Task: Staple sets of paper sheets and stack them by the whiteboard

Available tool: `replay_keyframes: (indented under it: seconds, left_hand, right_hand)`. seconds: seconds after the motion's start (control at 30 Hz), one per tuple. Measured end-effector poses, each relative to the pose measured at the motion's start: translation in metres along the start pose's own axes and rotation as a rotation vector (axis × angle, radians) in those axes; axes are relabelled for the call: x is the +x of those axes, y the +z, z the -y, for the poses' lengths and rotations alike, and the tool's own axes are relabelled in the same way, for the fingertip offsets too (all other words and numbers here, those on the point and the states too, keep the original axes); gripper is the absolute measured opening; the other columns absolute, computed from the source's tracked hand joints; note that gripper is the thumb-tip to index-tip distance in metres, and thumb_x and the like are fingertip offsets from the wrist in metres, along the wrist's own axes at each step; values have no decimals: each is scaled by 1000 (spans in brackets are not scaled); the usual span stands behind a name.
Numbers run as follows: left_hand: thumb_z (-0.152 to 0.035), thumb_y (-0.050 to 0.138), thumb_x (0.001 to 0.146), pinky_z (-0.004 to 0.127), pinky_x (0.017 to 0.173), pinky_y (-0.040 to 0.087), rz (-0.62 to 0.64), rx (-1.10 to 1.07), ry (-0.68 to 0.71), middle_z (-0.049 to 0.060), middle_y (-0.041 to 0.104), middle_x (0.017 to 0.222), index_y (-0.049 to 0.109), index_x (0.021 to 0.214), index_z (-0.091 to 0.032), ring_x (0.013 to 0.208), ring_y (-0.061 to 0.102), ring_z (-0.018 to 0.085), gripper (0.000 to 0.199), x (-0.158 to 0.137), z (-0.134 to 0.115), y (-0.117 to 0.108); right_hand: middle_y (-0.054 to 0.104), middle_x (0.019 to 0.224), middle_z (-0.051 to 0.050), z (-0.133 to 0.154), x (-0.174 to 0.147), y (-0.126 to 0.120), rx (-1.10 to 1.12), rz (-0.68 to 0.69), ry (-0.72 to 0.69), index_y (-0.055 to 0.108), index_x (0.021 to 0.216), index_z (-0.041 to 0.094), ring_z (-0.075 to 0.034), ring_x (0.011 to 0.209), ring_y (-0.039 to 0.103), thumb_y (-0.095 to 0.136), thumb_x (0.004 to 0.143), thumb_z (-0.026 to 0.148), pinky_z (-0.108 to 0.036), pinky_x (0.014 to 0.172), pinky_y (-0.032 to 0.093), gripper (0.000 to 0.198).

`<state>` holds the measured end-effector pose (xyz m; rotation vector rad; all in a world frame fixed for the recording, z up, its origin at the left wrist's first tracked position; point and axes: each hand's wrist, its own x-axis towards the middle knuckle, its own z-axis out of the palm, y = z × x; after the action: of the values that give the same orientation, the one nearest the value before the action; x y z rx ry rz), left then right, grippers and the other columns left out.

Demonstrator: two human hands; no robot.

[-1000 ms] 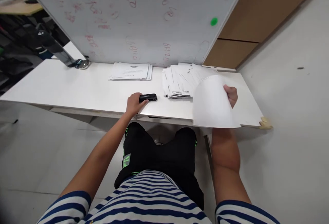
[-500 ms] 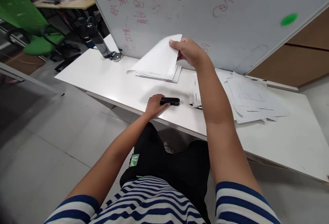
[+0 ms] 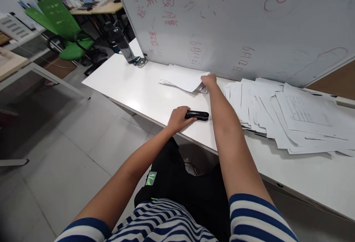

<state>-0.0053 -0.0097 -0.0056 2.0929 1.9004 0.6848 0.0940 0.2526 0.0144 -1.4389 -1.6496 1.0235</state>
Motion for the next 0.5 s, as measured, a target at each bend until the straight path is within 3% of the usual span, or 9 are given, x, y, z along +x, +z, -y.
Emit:
replay_keyframes:
  seconds: [0.07, 0.13, 0.23, 0.33, 0.5]
  left_hand:
    - [-54, 65, 93, 42, 100, 46, 5, 1, 3, 10, 70, 125, 60, 119, -23, 123, 61, 28, 40, 0, 1, 0]
    - [-54, 65, 93, 42, 100, 46, 19, 0, 0, 10, 70, 124, 61, 118, -24, 122, 62, 28, 40, 1, 1, -1]
    - [-54, 65, 93, 42, 100, 46, 24, -1, -7, 10, 70, 124, 61, 118, -24, 122, 62, 29, 39, 1, 1, -2]
    - [-52, 66, 93, 42, 99, 45, 15, -4, -9, 10, 71, 124, 62, 117, -23, 122, 61, 29, 38, 1, 1, -4]
    - [-53, 65, 92, 42, 98, 46, 8, 11, -21, 11, 71, 118, 63, 117, -21, 114, 63, 29, 40, 4, -1, -7]
  right_hand:
    - [59, 68, -4, 2, 2, 1, 26, -41, 153, 62, 112, 5, -17, 55, 54, 58, 80, 13, -33, 53, 48, 33]
    - [67, 90, -11, 8, 0, 0, 37, -101, 204, 53, 131, 7, -18, 64, 62, 59, 83, 16, -35, 61, 53, 49]
    - [67, 112, -16, 15, -22, -7, -102, -167, 26, 49, 141, 11, -23, 88, 67, 58, 88, 26, -41, 82, 56, 55]
    - [67, 122, -16, 17, -70, -24, -275, -122, -197, 53, 141, 14, -27, 108, 64, 52, 94, 34, -43, 100, 51, 50]
    - [57, 145, -15, 1, -168, -89, -528, -121, -352, 53, 143, 21, -31, 119, 61, 45, 98, 40, -46, 104, 48, 50]
